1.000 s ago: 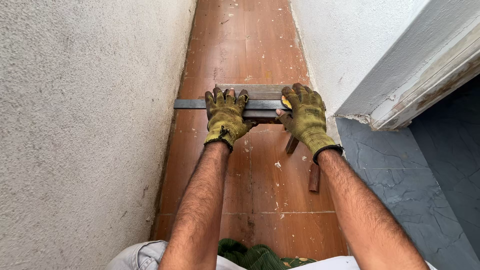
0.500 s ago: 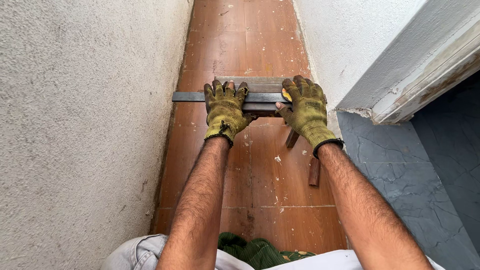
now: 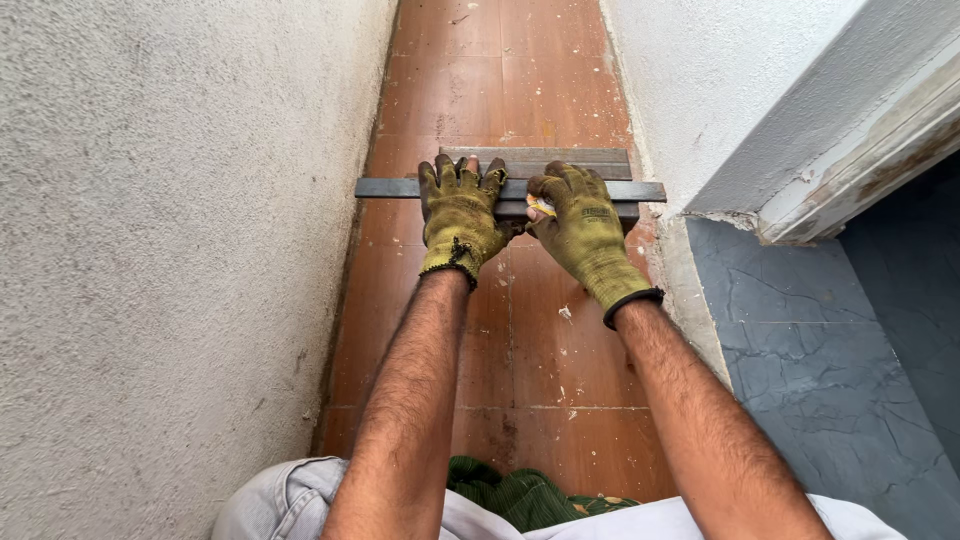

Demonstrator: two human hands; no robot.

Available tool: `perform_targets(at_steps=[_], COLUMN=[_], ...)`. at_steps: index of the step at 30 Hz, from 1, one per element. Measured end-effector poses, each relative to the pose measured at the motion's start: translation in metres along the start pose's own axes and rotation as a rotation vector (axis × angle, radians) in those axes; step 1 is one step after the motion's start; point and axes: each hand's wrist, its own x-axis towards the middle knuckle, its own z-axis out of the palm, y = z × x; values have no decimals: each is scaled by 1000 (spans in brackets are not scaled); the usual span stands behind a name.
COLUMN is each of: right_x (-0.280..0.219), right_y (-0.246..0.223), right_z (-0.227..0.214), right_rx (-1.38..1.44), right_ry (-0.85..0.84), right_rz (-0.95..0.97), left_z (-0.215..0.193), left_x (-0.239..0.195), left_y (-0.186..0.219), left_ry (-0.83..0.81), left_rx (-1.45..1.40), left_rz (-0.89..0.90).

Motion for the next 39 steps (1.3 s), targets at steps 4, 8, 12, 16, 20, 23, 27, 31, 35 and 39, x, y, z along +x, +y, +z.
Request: perform_targets(at_steps=[4, 8, 12, 16, 20, 23, 27, 31, 35, 39], right_x=[2, 8, 13, 10, -2, 6, 6, 6, 4, 9], right_y=[13, 12, 10, 11, 12, 9, 13, 18, 21, 18], right_z=[-4, -13, -18, -21, -23, -24, -21, -17, -13, -17], right_rx=[18, 102, -42, -46, -42, -18, 24, 53, 88, 78], right_ry=[4, -146, -64, -132, -173, -176, -167, -123, -114, -145], right_rz=[36, 190, 277, 214, 237, 187, 220, 167, 176, 182], left_z=[-4, -4, -1, -1, 4, -3, 0, 0, -1, -12], left_x=[-1, -4, -3, 0, -4, -1, -4, -4, -4, 0], left_y=[3, 2, 2, 0, 4, 2, 2, 3, 4, 8], left_ry=[9, 27, 54, 42, 75, 18, 74, 77, 53, -9], left_rx=[-34, -18, -19, -40, -70, -60, -52, -62, -16, -21], left_rz=[17, 14, 20, 9, 22, -2, 11, 1, 0, -28])
